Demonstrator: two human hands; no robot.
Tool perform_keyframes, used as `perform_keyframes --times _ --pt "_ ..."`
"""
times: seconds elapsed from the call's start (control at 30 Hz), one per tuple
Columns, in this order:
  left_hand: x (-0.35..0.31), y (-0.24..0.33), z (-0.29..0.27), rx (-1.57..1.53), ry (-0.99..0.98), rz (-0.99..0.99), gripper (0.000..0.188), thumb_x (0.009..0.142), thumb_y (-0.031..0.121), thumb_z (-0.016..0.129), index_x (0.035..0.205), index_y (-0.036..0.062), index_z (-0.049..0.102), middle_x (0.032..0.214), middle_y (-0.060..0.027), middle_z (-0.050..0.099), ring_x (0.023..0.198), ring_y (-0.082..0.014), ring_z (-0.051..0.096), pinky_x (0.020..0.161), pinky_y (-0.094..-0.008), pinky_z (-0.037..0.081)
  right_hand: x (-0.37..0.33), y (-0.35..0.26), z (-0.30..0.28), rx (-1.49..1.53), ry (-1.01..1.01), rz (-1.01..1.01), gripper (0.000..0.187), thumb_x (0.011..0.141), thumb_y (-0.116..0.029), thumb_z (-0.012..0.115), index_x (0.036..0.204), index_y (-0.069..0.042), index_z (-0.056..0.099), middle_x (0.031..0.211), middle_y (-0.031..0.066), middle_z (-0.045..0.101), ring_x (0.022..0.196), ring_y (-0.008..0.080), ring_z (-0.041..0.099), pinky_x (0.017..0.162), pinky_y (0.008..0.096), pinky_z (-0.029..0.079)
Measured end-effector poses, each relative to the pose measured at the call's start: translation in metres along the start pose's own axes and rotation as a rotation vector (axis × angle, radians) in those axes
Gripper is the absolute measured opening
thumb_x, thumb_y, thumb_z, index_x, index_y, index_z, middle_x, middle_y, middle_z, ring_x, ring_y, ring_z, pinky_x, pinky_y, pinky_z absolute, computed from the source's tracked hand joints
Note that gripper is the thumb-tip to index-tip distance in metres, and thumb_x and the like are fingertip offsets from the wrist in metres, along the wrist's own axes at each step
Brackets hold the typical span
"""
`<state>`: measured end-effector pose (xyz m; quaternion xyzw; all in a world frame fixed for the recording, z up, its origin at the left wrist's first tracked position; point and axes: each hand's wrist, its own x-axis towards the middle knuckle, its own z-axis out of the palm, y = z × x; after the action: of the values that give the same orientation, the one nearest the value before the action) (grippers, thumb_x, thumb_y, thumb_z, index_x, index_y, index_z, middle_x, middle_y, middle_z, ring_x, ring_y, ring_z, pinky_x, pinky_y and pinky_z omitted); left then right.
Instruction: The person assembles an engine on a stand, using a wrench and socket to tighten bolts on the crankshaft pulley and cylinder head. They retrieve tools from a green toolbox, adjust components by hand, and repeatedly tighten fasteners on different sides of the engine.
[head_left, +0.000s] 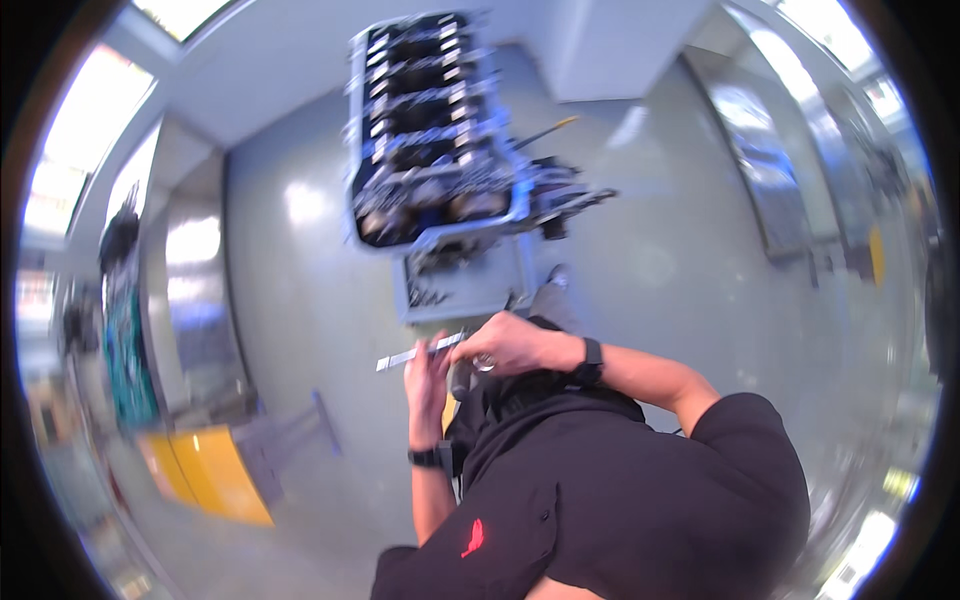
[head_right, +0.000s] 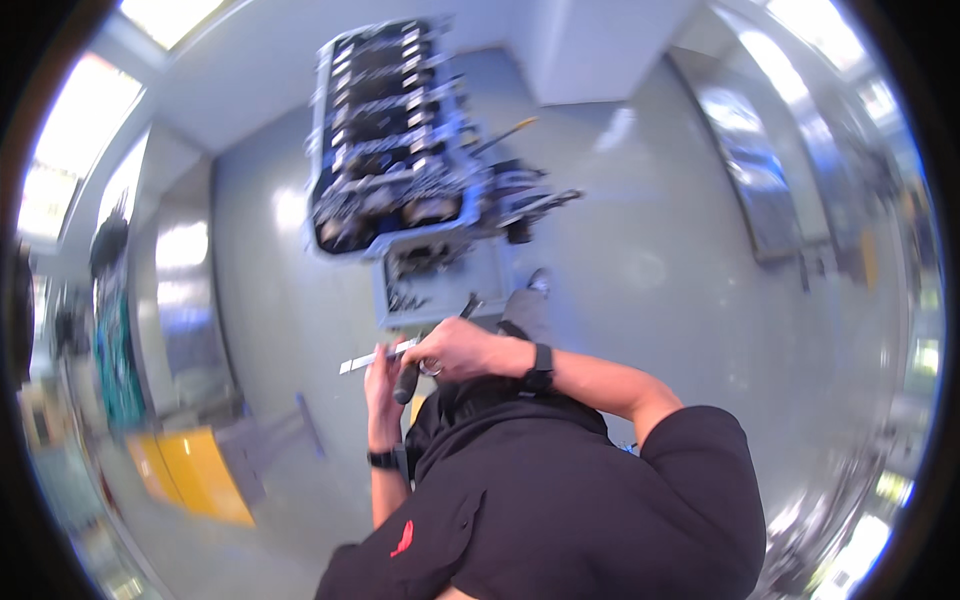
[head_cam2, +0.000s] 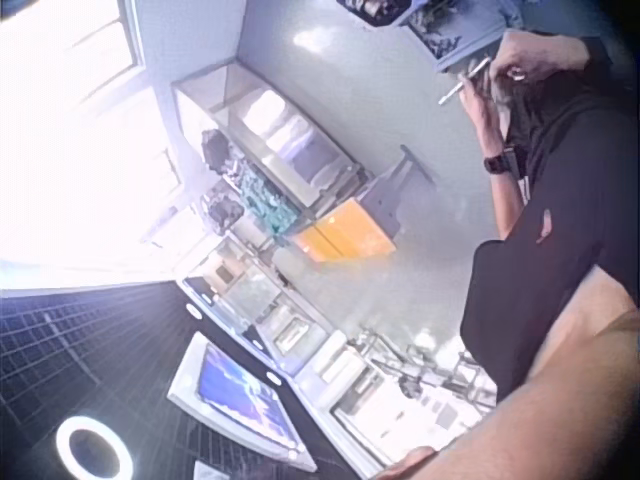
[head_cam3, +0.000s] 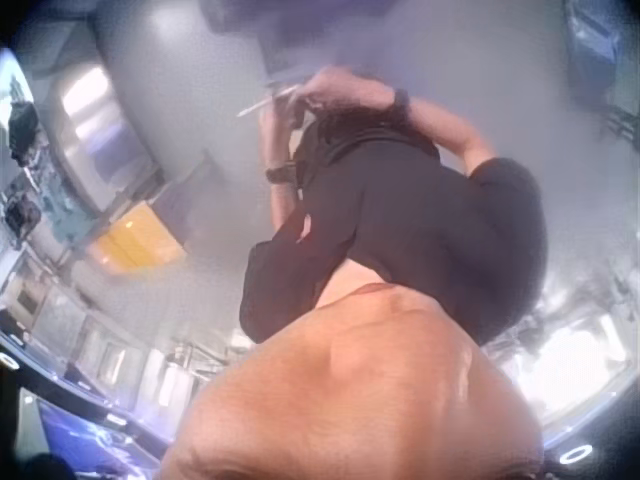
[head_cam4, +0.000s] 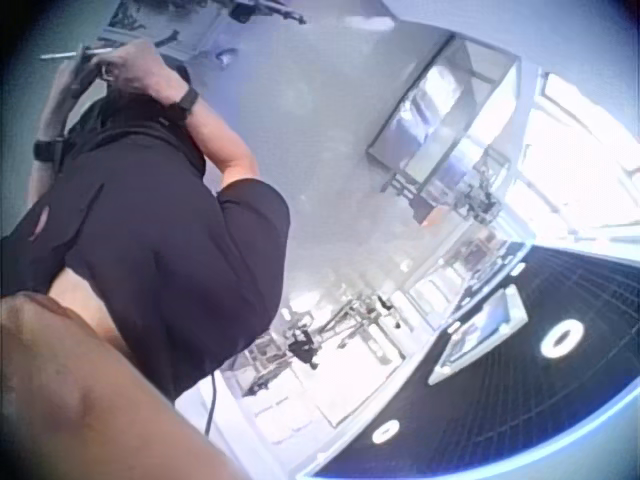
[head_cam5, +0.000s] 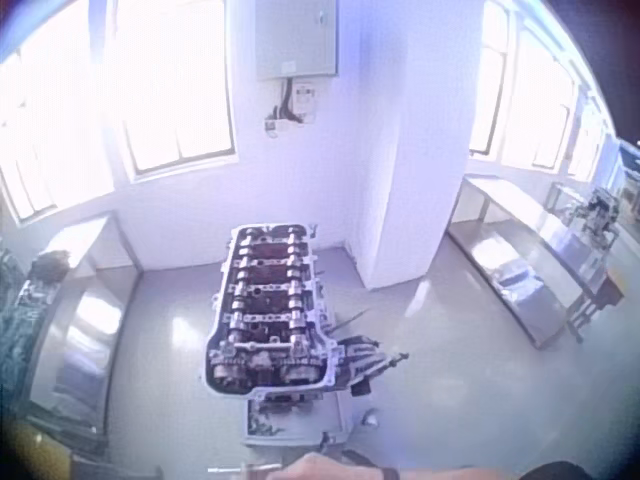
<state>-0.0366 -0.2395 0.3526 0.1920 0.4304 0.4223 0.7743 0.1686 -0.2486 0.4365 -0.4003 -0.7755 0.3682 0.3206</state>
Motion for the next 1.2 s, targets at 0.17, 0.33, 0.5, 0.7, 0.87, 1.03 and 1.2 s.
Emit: perform_keyframes --times 0.17,0.33,0.5,0.7,0.87,1.03,1.2 --pt "0.021 0.011 0.004 -0.486 -0.151 0.114 0.025 0.096 0.023 0.036 0.104 0.0026 0.047 0.126 -0.0183 0.046 0.113 -0.0316 0.048 0.1 -0.0437 0.037 0.007 -0.011 0.008 0.025 -0.09 -0.02 0.037 0.064 -0.002 0.059 0.1 -0.012 0.062 0.072 0.0055 0.059 0.062 0.0228 0.057 0.059 0.0324 0.047" --pt "0.042 0.026 0.01 -0.7 -0.135 0.03 0.024 0.095 0.024 0.038 0.101 0.004 0.05 0.119 -0.0132 0.052 0.109 -0.0265 0.052 0.093 -0.0409 0.043 -0.002 0.0 0.011 0.22 -0.111 0.202 0.027 0.071 -0.012 0.066 0.097 -0.008 0.059 0.089 0.0081 0.059 0.077 0.0199 0.057 0.067 0.0312 0.046" --pt "0.044 0.012 0.039 -0.698 -0.261 -0.11 0.021 0.095 0.02 0.038 0.098 0.0037 0.051 0.093 -0.0051 0.06 0.089 -0.0179 0.06 0.085 -0.0349 0.049 -0.016 0.02 0.01 0.308 -0.083 0.525 0.035 0.072 -0.021 0.071 0.096 -0.003 0.053 0.089 0.009 0.06 0.082 0.0182 0.057 0.073 0.0304 0.044" --pt "0.048 -0.017 0.081 -0.564 -0.259 -0.345 0.021 0.095 0.024 0.038 0.097 0.0058 0.049 0.085 -0.0043 0.057 0.079 -0.0195 0.06 0.08 -0.0345 0.05 -0.037 0.028 0.004 0.245 0.083 0.539 0.048 0.07 -0.029 0.073 0.103 -0.001 0.052 0.087 0.0097 0.063 0.079 0.0224 0.06 0.073 0.0327 0.045" --pt "0.061 -0.026 0.093 -0.496 -0.216 -0.347 0.023 0.095 0.026 0.037 0.096 0.0057 0.048 0.084 -0.0051 0.056 0.078 -0.0212 0.059 0.079 -0.0353 0.05 -0.05 0.036 0.008 0.222 0.185 0.706 0.041 0.07 -0.029 0.074 0.093 0.001 0.059 0.081 0.0108 0.064 0.07 0.0181 0.059 0.067 0.0302 0.045" --pt "0.069 -0.028 0.096 -0.493 -0.157 -0.236 0.023 0.095 0.025 0.037 0.095 0.0055 0.049 0.084 -0.006 0.057 0.079 -0.0222 0.059 0.08 -0.0368 0.049 -0.049 0.046 0.016 0.176 0.307 0.651 0.041 0.07 -0.032 0.072 0.09 0.002 0.06 0.071 0.0098 0.06 0.062 0.017 0.055 0.062 0.0299 0.044" --pt "0.075 -0.033 0.09 -0.506 -0.145 -0.291 0.024 0.095 0.025 0.037 0.098 0.0048 0.05 0.09 -0.0078 0.058 0.08 -0.0228 0.059 0.08 -0.0375 0.049 -0.043 0.045 0.013 0.123 0.354 0.601 0.045 0.072 -0.041 0.067 0.088 0.001 0.06 0.068 0.01 0.058 0.058 0.0203 0.052 0.057 0.0315 0.042"
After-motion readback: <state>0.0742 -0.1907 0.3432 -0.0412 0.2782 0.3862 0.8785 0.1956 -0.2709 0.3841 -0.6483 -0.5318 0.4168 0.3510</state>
